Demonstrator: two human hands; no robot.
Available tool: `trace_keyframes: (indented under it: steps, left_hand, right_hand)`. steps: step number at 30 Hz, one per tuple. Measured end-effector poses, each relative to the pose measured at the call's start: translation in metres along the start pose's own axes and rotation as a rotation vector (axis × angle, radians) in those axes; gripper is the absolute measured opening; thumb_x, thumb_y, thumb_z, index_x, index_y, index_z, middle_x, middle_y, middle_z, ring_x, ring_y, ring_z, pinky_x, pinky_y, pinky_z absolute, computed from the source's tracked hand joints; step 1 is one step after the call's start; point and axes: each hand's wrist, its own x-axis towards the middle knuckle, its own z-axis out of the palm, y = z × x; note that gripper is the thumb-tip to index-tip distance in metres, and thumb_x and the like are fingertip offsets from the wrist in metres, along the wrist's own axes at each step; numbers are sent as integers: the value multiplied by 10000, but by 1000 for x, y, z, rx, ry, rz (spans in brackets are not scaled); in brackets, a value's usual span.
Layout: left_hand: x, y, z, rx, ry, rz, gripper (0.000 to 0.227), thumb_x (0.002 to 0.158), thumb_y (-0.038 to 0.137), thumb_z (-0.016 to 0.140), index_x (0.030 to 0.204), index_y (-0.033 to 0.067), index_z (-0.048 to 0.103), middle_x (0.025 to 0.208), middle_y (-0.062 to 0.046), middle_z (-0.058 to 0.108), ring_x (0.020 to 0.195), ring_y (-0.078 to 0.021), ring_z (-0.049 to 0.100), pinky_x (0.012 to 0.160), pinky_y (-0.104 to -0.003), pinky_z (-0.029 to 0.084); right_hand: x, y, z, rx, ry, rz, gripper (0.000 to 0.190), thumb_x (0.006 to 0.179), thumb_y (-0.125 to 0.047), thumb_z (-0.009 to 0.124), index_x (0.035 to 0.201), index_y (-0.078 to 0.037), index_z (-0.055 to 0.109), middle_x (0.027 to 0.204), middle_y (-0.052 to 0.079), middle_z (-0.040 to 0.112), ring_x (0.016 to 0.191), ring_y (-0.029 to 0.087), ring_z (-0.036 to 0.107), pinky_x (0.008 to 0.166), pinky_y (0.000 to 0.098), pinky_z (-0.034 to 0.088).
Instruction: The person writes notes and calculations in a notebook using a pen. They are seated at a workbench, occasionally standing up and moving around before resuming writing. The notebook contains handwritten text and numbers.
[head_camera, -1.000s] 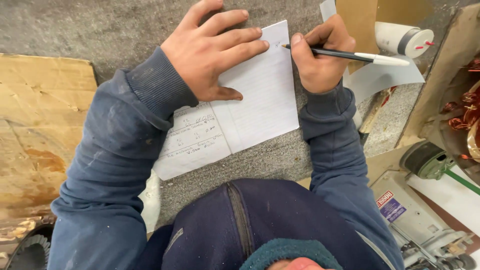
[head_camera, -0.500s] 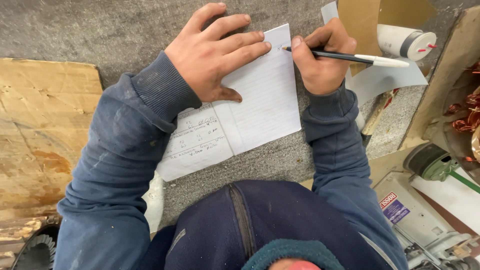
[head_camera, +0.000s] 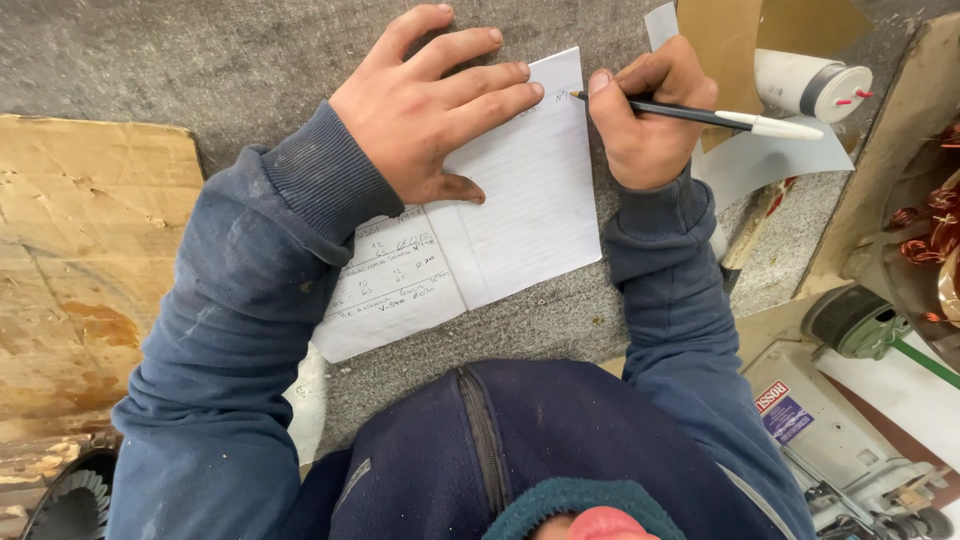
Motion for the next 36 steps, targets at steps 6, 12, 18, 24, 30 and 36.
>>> trace_keyframes:
  steps: [6, 12, 18, 24, 30, 36]
  left_hand:
    - [0, 1, -1, -10, -7, -10, 1010, 742, 687, 857, 1529, 103, 611, 1475, -65, 679, 1361, -333, 569, 1158, -547, 324]
    - [0, 1, -1, 5, -11, -4, 985, 771, 714, 820, 1523, 110, 618, 1487, -69, 682, 1362, -334, 572, 1155, -532, 331]
    - [1, 0, -2, 3, 3, -4, 967, 793, 728, 816, 1511, 106, 637, 1483, -67, 690, 1355, -332, 582, 1154, -536, 337]
    - [1, 1, -3, 19, 11, -10, 965, 777, 725, 841, 1500, 120, 632, 1472, -53, 689, 1346, -322, 576, 1121, -517, 376]
    - [1, 1, -2, 2, -5, -16, 965, 774, 718, 834, 1505, 121, 632, 1487, -57, 682, 1360, -329, 568, 1132, -521, 359]
    - [1, 0, -2, 12, -11, -16, 973, 755, 719, 837, 1502, 130, 632, 1486, -51, 681, 1354, -324, 567, 1123, -518, 367]
  right_hand:
    - [0, 2, 0, -27, 23, 8, 292, 939, 9, 751, 818, -13, 487, 666, 138, 559, 593, 207, 533, 581, 348, 423]
    - [1, 0, 0, -18, 23, 7, 285, 941, 29, 741, 837, -22, 480, 682, 136, 573, 595, 201, 524, 591, 342, 418]
    - [1, -1, -1, -54, 47, -17, 270, 926, 13, 739, 828, -21, 490, 675, 136, 568, 593, 218, 549, 581, 354, 441]
    - [2, -1, -1, -36, 43, 7, 283, 934, 13, 727, 839, -26, 463, 663, 127, 536, 578, 206, 515, 568, 346, 412]
    - [2, 0, 0, -67, 50, -8, 269, 928, 11, 736, 840, -23, 484, 678, 130, 567, 599, 216, 557, 591, 350, 455]
    - [3, -2, -1, 11, 5, 17, 318, 933, 63, 704, 812, -26, 424, 643, 119, 483, 574, 205, 484, 577, 353, 399]
